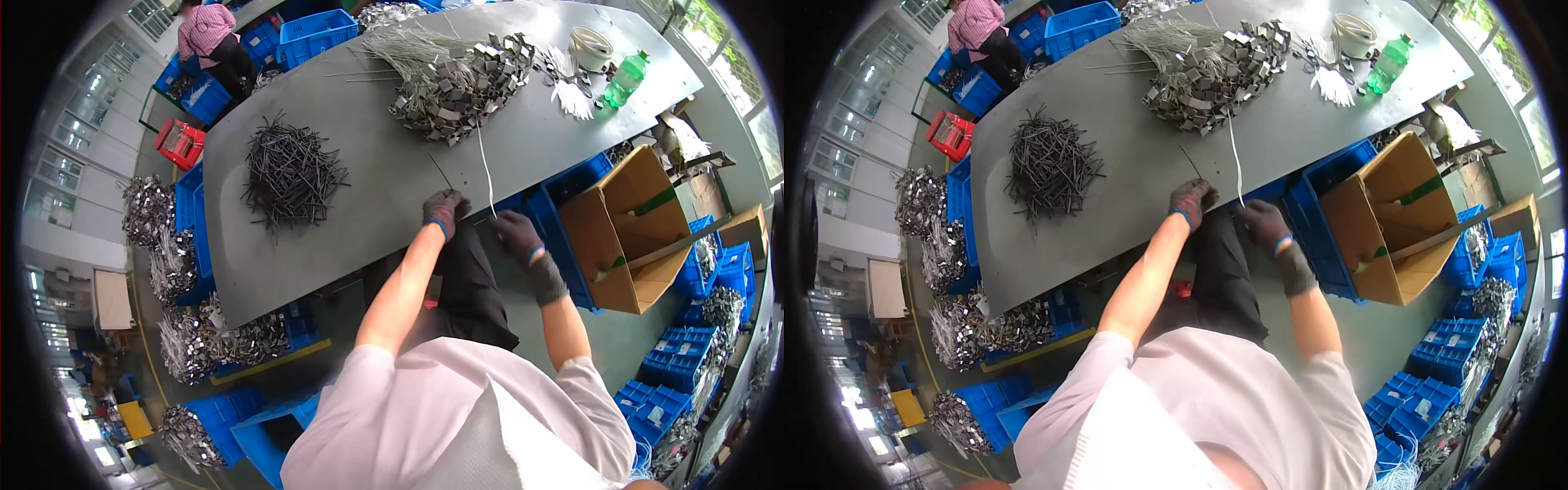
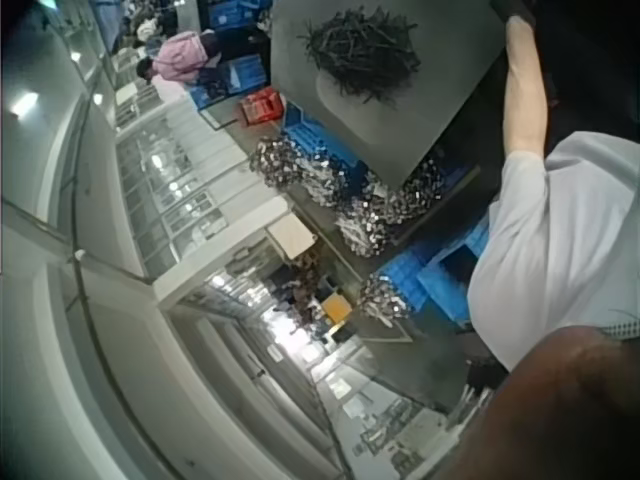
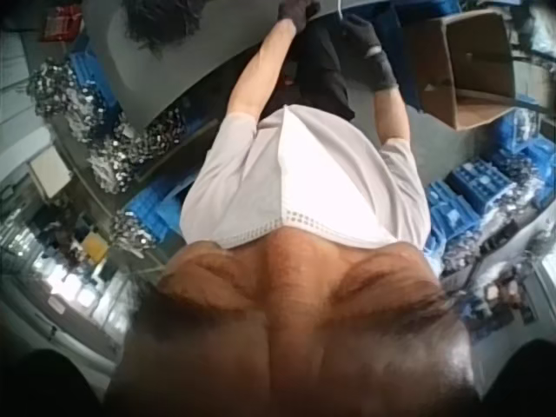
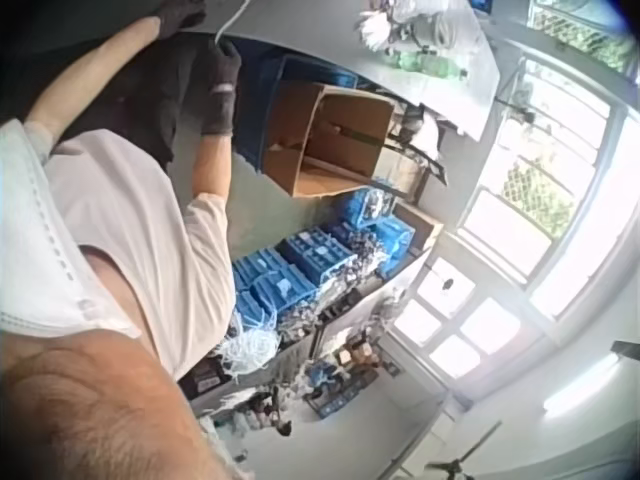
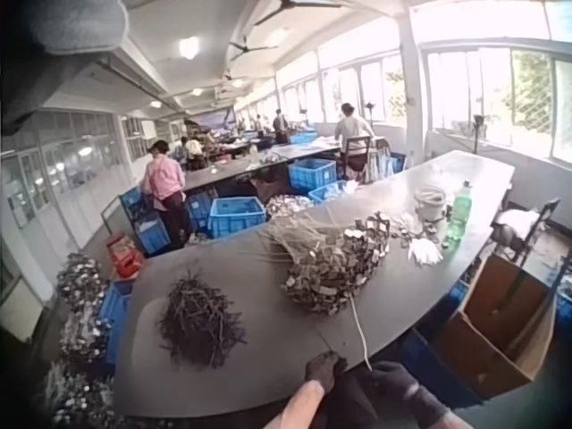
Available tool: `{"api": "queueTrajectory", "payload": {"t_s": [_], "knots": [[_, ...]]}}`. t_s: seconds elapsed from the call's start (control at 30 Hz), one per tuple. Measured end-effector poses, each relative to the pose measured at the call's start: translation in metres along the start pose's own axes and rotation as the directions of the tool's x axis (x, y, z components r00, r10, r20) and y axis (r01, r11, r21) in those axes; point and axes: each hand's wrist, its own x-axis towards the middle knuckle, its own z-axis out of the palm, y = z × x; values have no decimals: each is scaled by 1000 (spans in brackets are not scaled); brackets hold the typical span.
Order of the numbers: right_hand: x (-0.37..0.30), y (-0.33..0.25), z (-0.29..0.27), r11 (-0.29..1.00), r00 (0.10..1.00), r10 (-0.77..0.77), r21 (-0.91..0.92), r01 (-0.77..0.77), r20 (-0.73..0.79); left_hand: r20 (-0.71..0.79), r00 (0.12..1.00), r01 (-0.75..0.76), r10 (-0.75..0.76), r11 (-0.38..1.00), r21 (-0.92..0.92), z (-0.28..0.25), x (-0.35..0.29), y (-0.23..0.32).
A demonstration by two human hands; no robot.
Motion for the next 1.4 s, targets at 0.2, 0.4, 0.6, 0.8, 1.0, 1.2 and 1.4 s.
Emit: {"api": "queueTrajectory", "payload": {"t_s": [0.2, 0.4, 0.6, 0.8, 1.0, 1.2, 1.4], "knots": [[-254, 107, -7, 508, 731, 621, -855, -102, 282, -59, 998, -3, 7, 998, 66, 14, 25, -12], [-310, 70, -13, 633, 735, 674, -574, -520, 78, -211, 977, 47, 14, 958, 282, 44, 46, -40], [-160, 57, 12, 730, 881, 464, -601, -326, 86, -283, 897, -389, 338, 910, -144, 89, 39, 34], [-108, 54, -2, 573, 781, 584, -794, -202, 222, -386, 589, -773, 710, 635, -11, 70, 35, 148], [-129, 52, 6, 548, 783, 588, -812, -203, 201, -429, 641, -725, 636, 686, -65, 33, 28, 153], [-148, 49, 14, 615, 797, 563, -755, -227, 218, -40, 914, -393, 405, 903, 172, -6, 26, 151], [-128, -1, 3, 623, 756, 580, -764, -170, 304, 23, 958, -284, 287, 930, 235, -7, 18, 144]]}}
